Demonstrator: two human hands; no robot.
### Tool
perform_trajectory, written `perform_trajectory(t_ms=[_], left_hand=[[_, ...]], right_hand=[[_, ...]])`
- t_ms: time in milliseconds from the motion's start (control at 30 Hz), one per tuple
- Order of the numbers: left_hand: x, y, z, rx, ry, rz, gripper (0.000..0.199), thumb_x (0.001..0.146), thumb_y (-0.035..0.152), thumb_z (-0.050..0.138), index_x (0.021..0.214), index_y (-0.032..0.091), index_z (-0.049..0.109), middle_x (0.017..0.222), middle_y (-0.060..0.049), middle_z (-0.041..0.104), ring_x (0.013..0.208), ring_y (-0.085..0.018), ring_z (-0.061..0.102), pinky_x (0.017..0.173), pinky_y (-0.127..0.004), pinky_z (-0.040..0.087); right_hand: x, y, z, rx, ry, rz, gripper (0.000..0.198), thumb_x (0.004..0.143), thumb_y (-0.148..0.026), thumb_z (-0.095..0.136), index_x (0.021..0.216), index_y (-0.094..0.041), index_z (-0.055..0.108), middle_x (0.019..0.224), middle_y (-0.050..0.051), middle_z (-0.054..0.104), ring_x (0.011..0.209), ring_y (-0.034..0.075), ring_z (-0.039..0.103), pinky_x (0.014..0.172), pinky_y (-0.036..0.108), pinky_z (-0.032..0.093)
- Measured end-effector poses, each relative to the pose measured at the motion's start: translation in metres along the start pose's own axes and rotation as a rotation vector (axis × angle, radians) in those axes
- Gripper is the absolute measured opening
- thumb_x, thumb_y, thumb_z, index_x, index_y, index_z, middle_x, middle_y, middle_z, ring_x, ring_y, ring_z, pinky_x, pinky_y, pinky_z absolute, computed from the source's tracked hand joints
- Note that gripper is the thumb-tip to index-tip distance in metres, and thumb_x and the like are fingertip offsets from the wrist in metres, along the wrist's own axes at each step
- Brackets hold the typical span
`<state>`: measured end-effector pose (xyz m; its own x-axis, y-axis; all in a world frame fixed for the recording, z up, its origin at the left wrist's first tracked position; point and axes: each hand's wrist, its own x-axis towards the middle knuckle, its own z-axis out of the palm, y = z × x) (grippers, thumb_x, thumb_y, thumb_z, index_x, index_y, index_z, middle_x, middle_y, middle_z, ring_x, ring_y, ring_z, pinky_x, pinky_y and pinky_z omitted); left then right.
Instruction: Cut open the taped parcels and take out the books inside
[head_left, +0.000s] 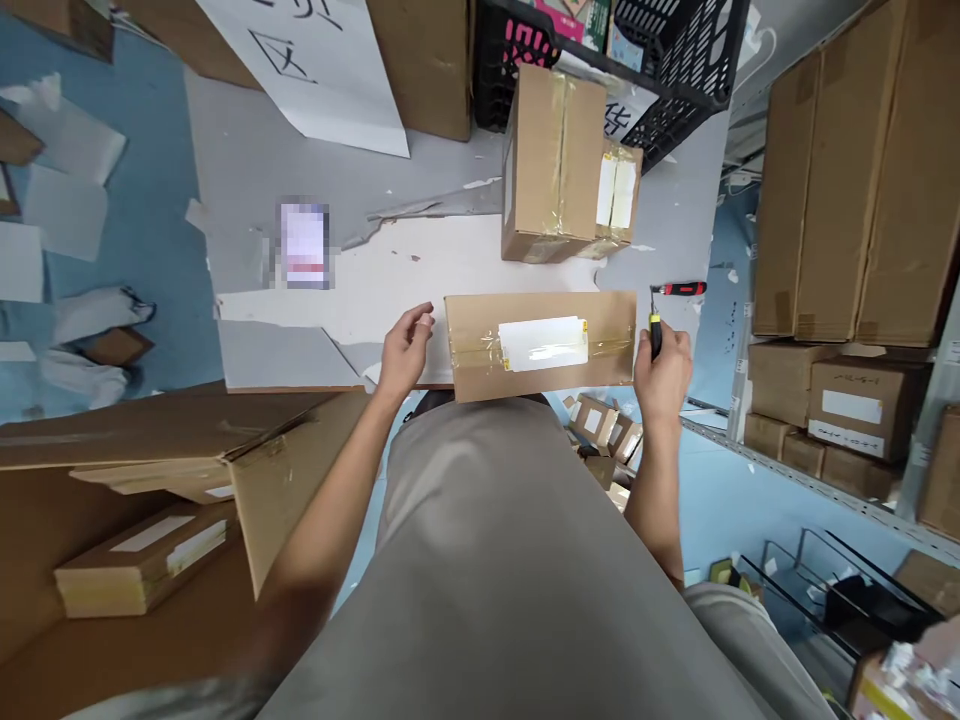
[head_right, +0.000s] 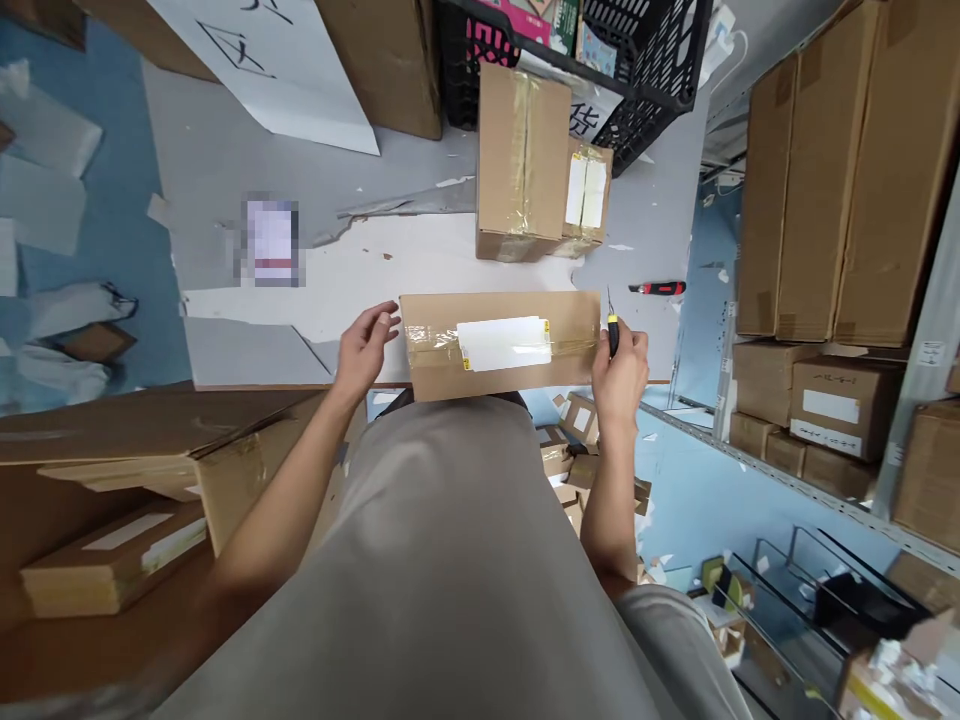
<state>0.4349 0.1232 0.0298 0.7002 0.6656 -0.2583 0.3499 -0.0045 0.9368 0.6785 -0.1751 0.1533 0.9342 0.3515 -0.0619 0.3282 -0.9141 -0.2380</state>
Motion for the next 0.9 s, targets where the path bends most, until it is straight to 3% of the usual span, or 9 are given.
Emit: perform_trajectory(t_ms=[100,200,367,633,900], left_hand=[[-0.020,0.017,-0.018,-0.070,-0.016,0.046,0.070,0.105,0.075,0.065,0.157,0.028,0.065,0.164,-0.016,0.065,0.148,-0.035,0.067,0.123,-0.056,0.058],[-0.031,0.037,-0.023,-0.035,-0.136,0.137,0.078,0.096,0.077,0.077,0.160,0.034,0.063,0.172,-0.013,0.058,0.158,-0.036,0.058,0.126,-0.058,0.056],[-0.023,0.042,-0.016,0.026,-0.208,0.224,0.063,0.099,0.078,0.073,0.144,0.033,0.074,0.178,-0.011,0.051,0.160,-0.038,0.055,0.126,-0.061,0.056],[-0.012,0.030,-0.016,-0.023,-0.273,0.217,0.069,0.097,0.078,0.075,0.151,0.036,0.070,0.185,-0.009,0.041,0.166,-0.040,0.048,0.124,-0.063,0.057],[-0.013,0.026,-0.015,-0.071,-0.278,0.188,0.068,0.096,0.076,0.078,0.149,0.035,0.071,0.185,-0.009,0.041,0.167,-0.041,0.046,0.124,-0.063,0.056]], right_hand=[[-0.008,-0.024,-0.016,0.083,-0.109,-0.168,0.057,0.115,-0.058,0.045,0.146,-0.018,0.071,0.129,0.021,0.079,0.116,0.035,0.076,0.101,0.048,0.060],[-0.017,-0.061,-0.020,0.156,-0.283,-0.359,0.054,0.118,-0.056,0.044,0.155,-0.022,0.065,0.138,0.017,0.080,0.122,0.033,0.077,0.104,0.046,0.061],[-0.027,-0.121,-0.012,0.003,-0.611,-0.666,0.051,0.123,-0.048,0.038,0.162,-0.025,0.061,0.146,0.012,0.079,0.125,0.030,0.078,0.101,0.039,0.060],[-0.017,-0.169,-0.009,-0.419,-0.772,-0.768,0.054,0.126,-0.046,0.030,0.176,-0.031,0.045,0.129,0.011,0.080,0.105,0.028,0.077,0.084,0.031,0.045],[-0.008,-0.180,-0.008,-0.521,-0.815,-0.795,0.054,0.125,-0.045,0.032,0.177,-0.033,0.043,0.131,0.013,0.078,0.105,0.028,0.076,0.084,0.032,0.042]])
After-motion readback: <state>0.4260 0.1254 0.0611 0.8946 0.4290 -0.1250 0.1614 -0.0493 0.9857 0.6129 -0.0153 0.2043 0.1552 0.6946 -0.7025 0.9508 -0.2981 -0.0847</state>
